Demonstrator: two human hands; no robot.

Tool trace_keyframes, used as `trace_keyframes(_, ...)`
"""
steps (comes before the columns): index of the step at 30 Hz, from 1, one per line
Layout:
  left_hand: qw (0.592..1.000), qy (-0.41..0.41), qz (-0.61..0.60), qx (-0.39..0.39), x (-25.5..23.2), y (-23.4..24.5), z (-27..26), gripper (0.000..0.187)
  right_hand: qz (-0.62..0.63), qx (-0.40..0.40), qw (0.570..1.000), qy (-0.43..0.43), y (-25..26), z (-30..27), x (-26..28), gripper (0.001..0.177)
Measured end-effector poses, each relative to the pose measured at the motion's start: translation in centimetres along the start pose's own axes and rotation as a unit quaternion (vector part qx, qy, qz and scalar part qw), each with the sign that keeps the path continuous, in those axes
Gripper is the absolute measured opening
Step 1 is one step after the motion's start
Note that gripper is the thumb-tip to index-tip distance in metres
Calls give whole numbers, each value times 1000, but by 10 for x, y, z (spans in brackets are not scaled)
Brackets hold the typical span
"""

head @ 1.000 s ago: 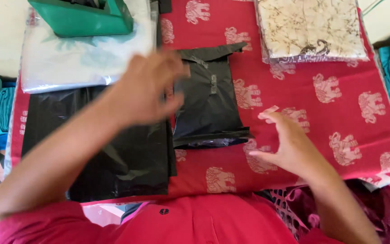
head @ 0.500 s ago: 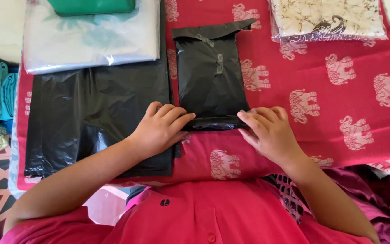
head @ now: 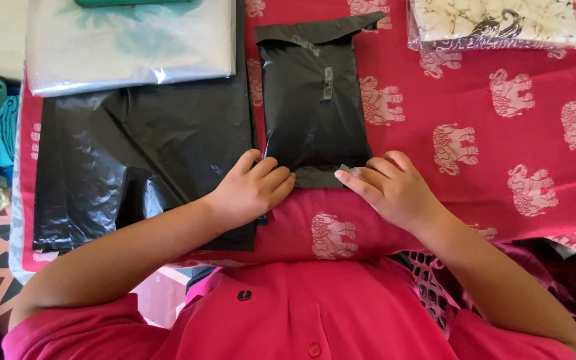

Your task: Packaging items into black shipping bags and securing them with tape.

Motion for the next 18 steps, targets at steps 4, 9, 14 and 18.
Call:
trace_keyframes(4, 996, 51, -66, 35, 10, -4, -7, 18, 47, 10, 999, -24, -7, -5, -8, 38)
trace_keyframes(9, 946, 232, -218, 60, 35, -2, -6, 9, 180, 33, 962, -200, -15, -19, -33, 35)
trace_keyframes(14, 894, 337, -289, 64, 49, -9, -9, 8, 185, 47, 957, -217, -15, -19, -38, 47)
trace_keyframes(18, 870, 347, -347, 43, 56, -9, -12, 10, 171, 51, 961, -210, -12, -21, -39, 60)
Point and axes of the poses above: each hand's wrist, its own z-axis towards the middle knuckle, its own y-axis out of the back of the hand, x = y × z, the point moved 6 cm from there along z, towards the middle knuckle, and after that the axes turned 6 degrees about -z, right-handed, at the moved point
